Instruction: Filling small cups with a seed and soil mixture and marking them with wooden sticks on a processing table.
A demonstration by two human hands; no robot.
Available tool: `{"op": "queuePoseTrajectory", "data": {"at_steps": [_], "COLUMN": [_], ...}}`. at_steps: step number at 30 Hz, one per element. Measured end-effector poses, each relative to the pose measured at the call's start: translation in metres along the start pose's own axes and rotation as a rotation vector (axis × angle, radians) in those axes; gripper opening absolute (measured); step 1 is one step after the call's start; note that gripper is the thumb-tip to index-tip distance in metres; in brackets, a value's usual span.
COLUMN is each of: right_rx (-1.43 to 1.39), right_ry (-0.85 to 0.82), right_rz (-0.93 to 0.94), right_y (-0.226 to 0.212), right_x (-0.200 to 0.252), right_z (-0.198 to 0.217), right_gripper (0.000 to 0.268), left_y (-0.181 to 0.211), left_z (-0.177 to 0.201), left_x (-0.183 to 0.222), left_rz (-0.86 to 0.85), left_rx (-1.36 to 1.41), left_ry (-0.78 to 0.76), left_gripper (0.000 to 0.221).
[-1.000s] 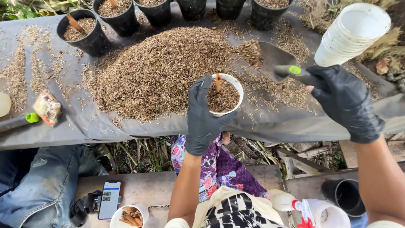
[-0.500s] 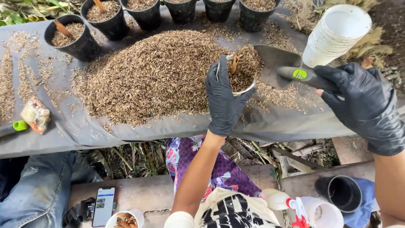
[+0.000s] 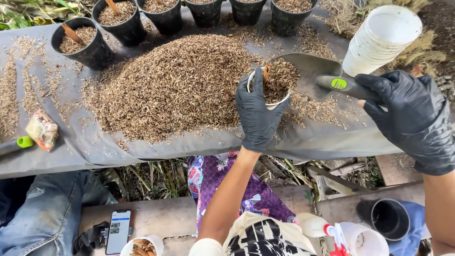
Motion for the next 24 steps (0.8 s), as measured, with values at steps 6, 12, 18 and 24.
{"op": "queuePoseTrajectory", "data": {"at_steps": [6,12,18,24], "right_rx": [-0.273,-0.270,-0.497,-0.461], "right_ry": [0.053,0.067,0.042,0.083], "right_rz": [0.023,0.018,-0.015,0.007], "right_y": [0.005,0.008,0.017,0.022], "right_x": [-0.007,0.009,-0.001,-0.001], "right_z": [0.018,-0.005,-0.003,-0.011], "right_gripper": [0.054,0.050,0.051,0.053], "left_y": [-0.004,-0.023,-0.011,-0.015], "left_z": [0.002,-0.011,-0.002,-0.002], "left_x": [0.004,0.002,0.005,-0.002], "left_rz": [0.040,-0.013,-0.051,-0.117], "left_rx": [-0.036,-0.255,-0.199,-0.192], "left_ry": [-0.196,-0.163,-0.194,-0.175], "left_gripper": [0.109,0.119,0.127,0.134]}}
Point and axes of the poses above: each hand's wrist, its own x-axis away from the middle knuckle, its own z-axis out of the back of the hand, y = z × x, the point moved 5 cm from there along -x, towards the middle knuckle
